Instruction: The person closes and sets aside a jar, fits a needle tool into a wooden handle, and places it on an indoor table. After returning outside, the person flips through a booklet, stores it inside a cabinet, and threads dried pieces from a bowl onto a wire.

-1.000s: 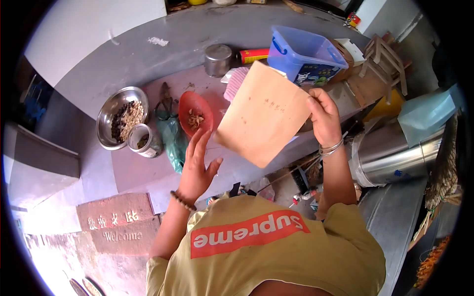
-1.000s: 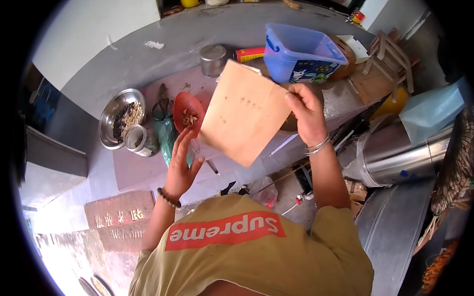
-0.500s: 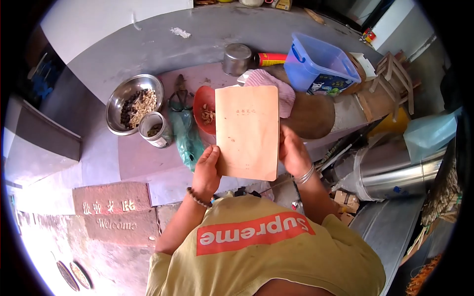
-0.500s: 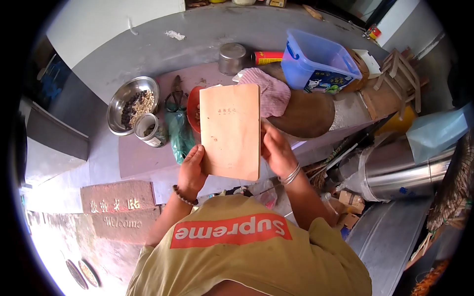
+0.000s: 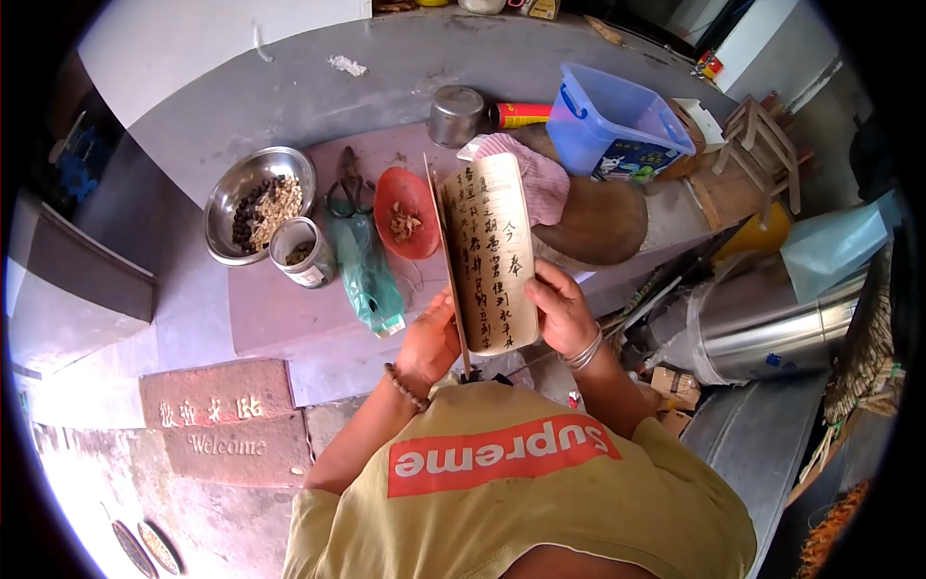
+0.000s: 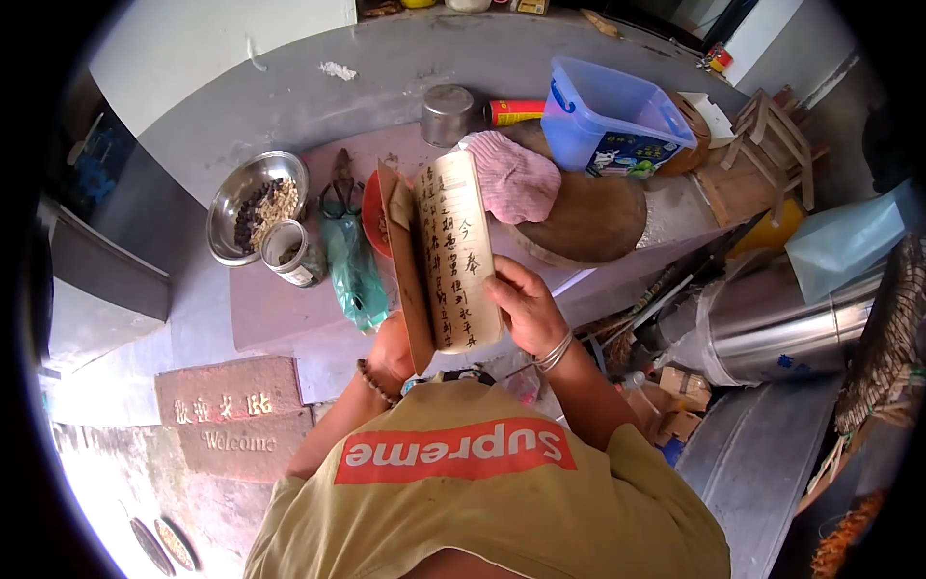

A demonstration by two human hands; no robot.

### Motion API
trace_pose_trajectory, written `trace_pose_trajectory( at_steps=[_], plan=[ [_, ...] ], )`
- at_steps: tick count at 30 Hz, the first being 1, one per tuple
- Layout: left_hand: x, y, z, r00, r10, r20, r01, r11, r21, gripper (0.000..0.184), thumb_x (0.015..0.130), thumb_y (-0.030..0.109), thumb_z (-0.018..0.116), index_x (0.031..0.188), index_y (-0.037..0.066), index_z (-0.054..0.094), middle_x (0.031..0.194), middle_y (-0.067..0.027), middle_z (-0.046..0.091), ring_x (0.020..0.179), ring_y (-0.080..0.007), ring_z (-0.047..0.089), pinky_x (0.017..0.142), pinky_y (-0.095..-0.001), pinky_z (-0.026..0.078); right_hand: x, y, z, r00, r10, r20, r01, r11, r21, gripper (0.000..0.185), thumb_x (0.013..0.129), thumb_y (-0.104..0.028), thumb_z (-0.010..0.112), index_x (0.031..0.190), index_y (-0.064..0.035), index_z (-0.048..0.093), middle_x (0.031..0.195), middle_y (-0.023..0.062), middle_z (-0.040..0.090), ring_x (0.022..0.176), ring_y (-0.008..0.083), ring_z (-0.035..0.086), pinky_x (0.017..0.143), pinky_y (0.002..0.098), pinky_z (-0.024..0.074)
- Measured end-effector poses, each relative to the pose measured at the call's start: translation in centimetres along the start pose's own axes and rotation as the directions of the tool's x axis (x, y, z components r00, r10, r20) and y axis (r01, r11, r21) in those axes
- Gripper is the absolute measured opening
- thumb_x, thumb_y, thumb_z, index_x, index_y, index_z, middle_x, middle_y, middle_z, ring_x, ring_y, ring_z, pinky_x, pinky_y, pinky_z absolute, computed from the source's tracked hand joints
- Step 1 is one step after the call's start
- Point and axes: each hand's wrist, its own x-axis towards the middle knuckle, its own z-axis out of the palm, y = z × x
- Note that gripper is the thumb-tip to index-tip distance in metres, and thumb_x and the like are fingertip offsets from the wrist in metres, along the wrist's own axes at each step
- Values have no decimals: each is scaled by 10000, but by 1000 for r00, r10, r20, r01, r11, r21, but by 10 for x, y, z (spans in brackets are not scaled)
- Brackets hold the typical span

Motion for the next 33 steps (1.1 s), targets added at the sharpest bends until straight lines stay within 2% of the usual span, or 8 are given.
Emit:
trace_pose_trajectory(
  at_steps=[3, 5, 9, 10, 12, 15, 22, 33],
  plan=[
    [-8, 9, 15, 991, 128, -27, -126, 991, 47, 380, 924, 230, 355, 1264, 60, 340, 1206, -55, 459, 1089, -188, 447, 942, -325, 356, -2, -1, -11, 998, -5, -57, -2, 993, -121, 282, 870, -43, 449, 1140, 37, 459, 989, 29, 552, 876, 72, 508, 785, 226, 415],
    [-13, 12, 20, 974, 203, 104, -218, 963, 159, 431, 919, 259, 375, 1299, 73, 291, 1249, -46, 423, 1131, -195, 410, 967, -323, 327, -2, -4, -7, 998, -34, -55, 26, 991, -130, 286, 872, -51, 448, 1144, 36, 456, 1006, 31, 551, 895, 75, 509, 789, 230, 417],
    [-10, 0, 8, 972, 113, 205, -125, 991, 49, 451, 909, 281, 395, 1293, 66, 298, 1265, -65, 410, 1140, -206, 405, 966, -339, 330, -4, -3, -4, 996, -46, -79, 39, 995, -87, 298, 880, -66, 437, 1159, 38, 440, 1044, 48, 544, 941, 99, 510, 822, 244, 408],
    [-6, -3, 5, 984, 123, 125, -137, 985, 105, 439, 895, 298, 408, 1259, 59, 349, 1253, -79, 425, 1126, -215, 422, 955, -348, 348, -5, -1, -4, 997, -44, -63, 39, 996, -79, 306, 886, -73, 425, 1170, 38, 427, 1074, 65, 538, 968, 117, 512, 850, 256, 401],
    [-10, 0, 7, 999, -42, -14, 30, 886, -462, 443, 874, 340, 419, 1207, 48, 415, 1230, -94, 451, 1094, -225, 460, 933, -369, 378, -8, 2, -5, 997, -39, -66, 34, 997, -76, 302, 896, -101, 417, 1166, 34, 428, 1076, 67, 539, 972, 119, 513, 850, 255, 401],
    [-22, 11, 22, 996, 46, 82, 4, 850, -527, 441, 876, 343, 403, 1201, 45, 419, 1224, -95, 457, 1084, -233, 469, 930, -387, 378, -10, 8, -8, 996, -52, -76, 49, 998, -49, 309, 914, -163, 395, 1156, 26, 432, 1081, 71, 540, 975, 123, 516, 851, 258, 403],
    [-26, 5, -11, 999, -2, 51, 29, 830, -556, 494, 884, 400, 307, 1234, 60, 380, 1252, -111, 428, 1139, -269, 414, 941, -453, 347, -10, 18, -8, 994, -33, -103, 29, 999, -35, 366, 929, -243, 346, 1160, 30, 422, 1121, 87, 521, 1003, 146, 509, 877, 289, 392],
    [-37, 4, -33, 999, 27, -19, -33, 853, -521, 495, 888, 387, 288, 1243, 51, 365, 1274, -110, 405, 1155, -273, 396, 952, -460, 333, -12, 26, 10, 995, 47, -90, -44, 998, 34, 427, 934, -297, 319, 1194, 33, 399, 1140, 96, 512, 1027, 156, 501, 879, 294, 397]
  ],
)
